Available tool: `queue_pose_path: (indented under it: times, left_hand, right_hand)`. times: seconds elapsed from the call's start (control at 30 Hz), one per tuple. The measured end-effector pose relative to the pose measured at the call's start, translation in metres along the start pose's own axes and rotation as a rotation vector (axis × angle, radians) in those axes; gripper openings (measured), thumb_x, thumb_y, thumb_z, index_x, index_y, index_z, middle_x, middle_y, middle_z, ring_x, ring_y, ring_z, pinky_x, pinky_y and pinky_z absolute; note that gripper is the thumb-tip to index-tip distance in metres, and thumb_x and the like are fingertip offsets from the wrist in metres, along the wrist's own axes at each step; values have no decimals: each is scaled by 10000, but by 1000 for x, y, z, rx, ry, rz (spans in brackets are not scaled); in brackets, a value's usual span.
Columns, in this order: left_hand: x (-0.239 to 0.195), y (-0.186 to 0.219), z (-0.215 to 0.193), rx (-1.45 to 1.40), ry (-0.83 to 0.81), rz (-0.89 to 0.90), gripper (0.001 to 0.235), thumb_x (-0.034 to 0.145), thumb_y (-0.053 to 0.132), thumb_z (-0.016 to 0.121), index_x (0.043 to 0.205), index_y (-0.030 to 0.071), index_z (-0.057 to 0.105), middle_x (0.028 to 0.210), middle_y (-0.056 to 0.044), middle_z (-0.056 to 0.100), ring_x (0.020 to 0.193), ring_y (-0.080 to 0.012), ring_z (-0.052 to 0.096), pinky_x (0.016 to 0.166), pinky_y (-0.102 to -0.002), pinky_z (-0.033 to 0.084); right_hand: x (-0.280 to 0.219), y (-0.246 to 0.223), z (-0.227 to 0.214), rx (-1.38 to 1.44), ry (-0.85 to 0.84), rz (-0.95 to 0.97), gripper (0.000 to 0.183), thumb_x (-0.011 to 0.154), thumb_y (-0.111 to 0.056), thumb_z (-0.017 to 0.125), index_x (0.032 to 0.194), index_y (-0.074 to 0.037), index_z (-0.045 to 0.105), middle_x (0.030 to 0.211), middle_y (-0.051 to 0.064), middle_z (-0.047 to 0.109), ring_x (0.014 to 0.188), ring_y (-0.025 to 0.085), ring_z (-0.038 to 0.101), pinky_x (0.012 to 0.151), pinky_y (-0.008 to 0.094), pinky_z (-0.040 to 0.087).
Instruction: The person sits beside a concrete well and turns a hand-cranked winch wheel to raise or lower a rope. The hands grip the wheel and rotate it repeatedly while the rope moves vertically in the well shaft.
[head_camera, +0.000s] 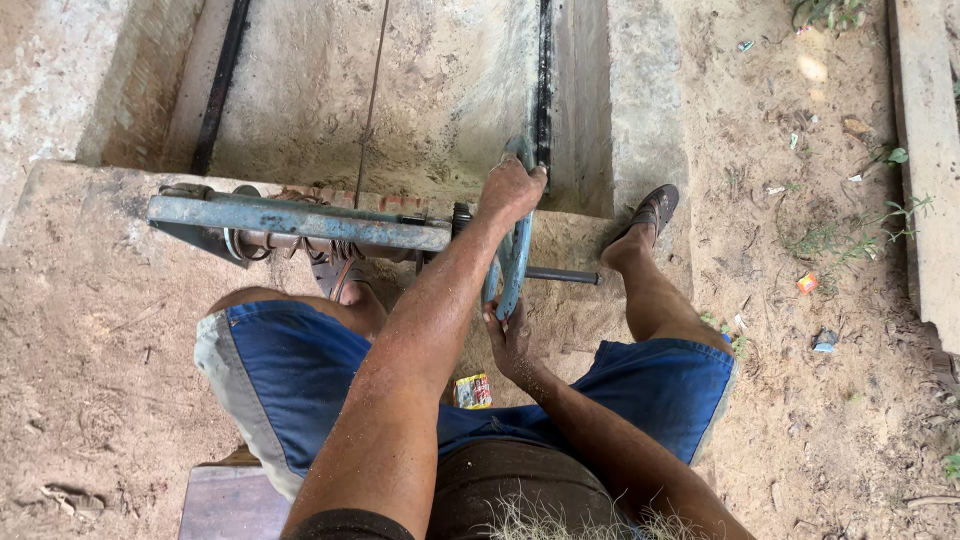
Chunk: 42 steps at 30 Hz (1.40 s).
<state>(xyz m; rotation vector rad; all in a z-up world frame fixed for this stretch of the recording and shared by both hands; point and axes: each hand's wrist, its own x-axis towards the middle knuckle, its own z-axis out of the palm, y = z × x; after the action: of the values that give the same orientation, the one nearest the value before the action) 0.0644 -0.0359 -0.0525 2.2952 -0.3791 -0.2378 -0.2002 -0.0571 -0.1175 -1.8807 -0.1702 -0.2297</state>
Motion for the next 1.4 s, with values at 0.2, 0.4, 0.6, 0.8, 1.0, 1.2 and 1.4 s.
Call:
queue_pose_path:
  times: [0.2,0.4,0.6,0.8,1.0,1.2,1.4]
  left_hand:
    - [-20,4,7,-3,5,-25,587,1097,454,447,1072,-82,685,613,-86,599,493,-212,593,406,-373,492]
    - [-59,24,-10,-119,87,-25,678,1038,403,429,1417,-153,348,521,-25,568,361,-158,582,254,-327,499]
    - [-93,29,-12,-141,101,-1,688,1050,437,395,1468,-107,339,560,-33,557,365,-152,562,252,-325,485]
    - [-126,19,3,15,199,129,720,1096,459,353,1534,-109,287,693,-87,563,377,-139,573,255,-303,503]
    - [-170,3,22,-16,380,349,726,1105,431,358,1566,-121,262,742,-130,656,437,-173,609,367,-310,557]
    - [-200,-13,33,82,399,403,672,1101,400,395,1530,-107,289,639,-70,617,447,-210,619,430,-369,565]
    - [-209,-24,43,97,201,375,695,1084,296,452,1541,-168,209,506,-15,564,402,-241,594,394,-407,551]
  right_hand:
    - [-8,10,-3,-204,-25,62,237,1076,-132,529,1267,-35,429,1055,124,564,934,204,558,781,413,501]
    - [-18,32,0,-266,-57,126,319,1051,-118,571,1328,-13,452,1156,233,635,1046,347,658,855,484,531]
    - [-21,54,-7,-299,-179,303,437,1027,-153,564,1417,-14,423,1230,270,677,1160,370,692,896,513,585]
    - [0,60,-32,-496,-510,526,389,1021,-266,620,1323,-23,577,1226,215,711,1121,347,685,973,525,518]
    - [16,60,-63,-675,-719,184,249,1011,-262,589,1122,-55,673,997,150,757,860,235,747,778,365,645]
    - [73,36,-95,-1320,-1055,183,265,1123,-215,482,1219,-41,659,963,129,752,730,148,748,612,279,627]
    - [148,-18,-107,-832,-508,628,382,986,-407,675,1252,-133,681,1103,82,740,762,121,697,587,288,590]
